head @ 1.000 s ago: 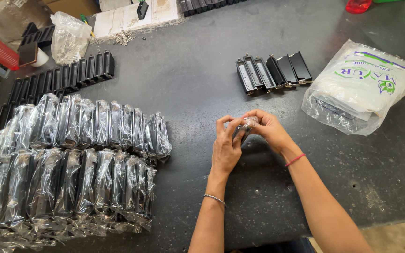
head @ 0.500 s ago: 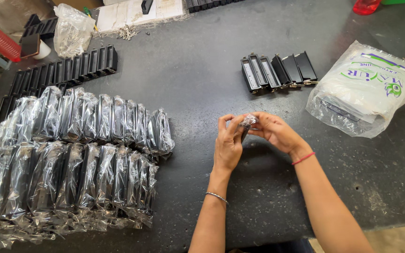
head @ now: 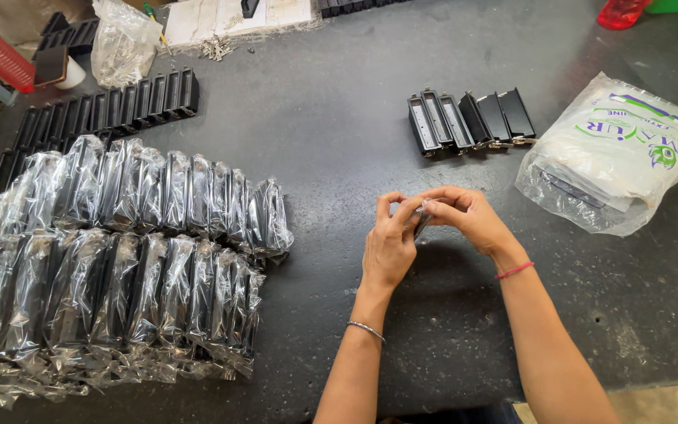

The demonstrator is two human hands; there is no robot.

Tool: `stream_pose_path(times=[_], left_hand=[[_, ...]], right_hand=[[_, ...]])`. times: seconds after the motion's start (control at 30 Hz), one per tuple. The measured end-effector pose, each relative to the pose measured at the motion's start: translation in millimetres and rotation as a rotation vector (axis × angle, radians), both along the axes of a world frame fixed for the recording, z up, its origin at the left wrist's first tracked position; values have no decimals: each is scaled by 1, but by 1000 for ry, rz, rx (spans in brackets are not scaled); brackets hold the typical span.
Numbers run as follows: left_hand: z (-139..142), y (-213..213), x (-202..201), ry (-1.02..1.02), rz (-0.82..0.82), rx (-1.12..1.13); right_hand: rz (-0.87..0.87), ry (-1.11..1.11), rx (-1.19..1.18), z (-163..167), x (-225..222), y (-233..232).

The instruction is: The person repeatedly picks small black rectangular components from a table, places each into a clear plastic bag, and sets the bagged item aside. The person also retrieves additional empty bags from a nearby supply bag and continues the packing cycle.

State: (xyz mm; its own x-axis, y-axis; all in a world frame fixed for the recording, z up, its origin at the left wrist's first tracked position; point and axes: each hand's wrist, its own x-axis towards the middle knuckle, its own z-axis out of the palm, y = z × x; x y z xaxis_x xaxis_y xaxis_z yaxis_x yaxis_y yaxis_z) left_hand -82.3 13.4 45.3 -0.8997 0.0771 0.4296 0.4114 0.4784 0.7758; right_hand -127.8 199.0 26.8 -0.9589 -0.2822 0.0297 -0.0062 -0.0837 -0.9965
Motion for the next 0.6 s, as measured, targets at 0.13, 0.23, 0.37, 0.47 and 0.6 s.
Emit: stream_pose_path(times=[0.13,0.23,0.37,0.47,0.6], left_hand=[[-1,-1,1,40,1,-14],[-3,-1,1,55,6,-1],[-4,-1,0,25,1,-82],[-2,-1,-1,37,4,-111],[2,-2,0,31,14,-96]], right_hand=[[-17,53,2,-4,-1,-4],[-30,76,-8,-7,-2,-6],[-27,94,-2,-6,-3,-8],[-39,88,-6,-4,-2,-10],[-51,76,-22,-6,-4,-14]])
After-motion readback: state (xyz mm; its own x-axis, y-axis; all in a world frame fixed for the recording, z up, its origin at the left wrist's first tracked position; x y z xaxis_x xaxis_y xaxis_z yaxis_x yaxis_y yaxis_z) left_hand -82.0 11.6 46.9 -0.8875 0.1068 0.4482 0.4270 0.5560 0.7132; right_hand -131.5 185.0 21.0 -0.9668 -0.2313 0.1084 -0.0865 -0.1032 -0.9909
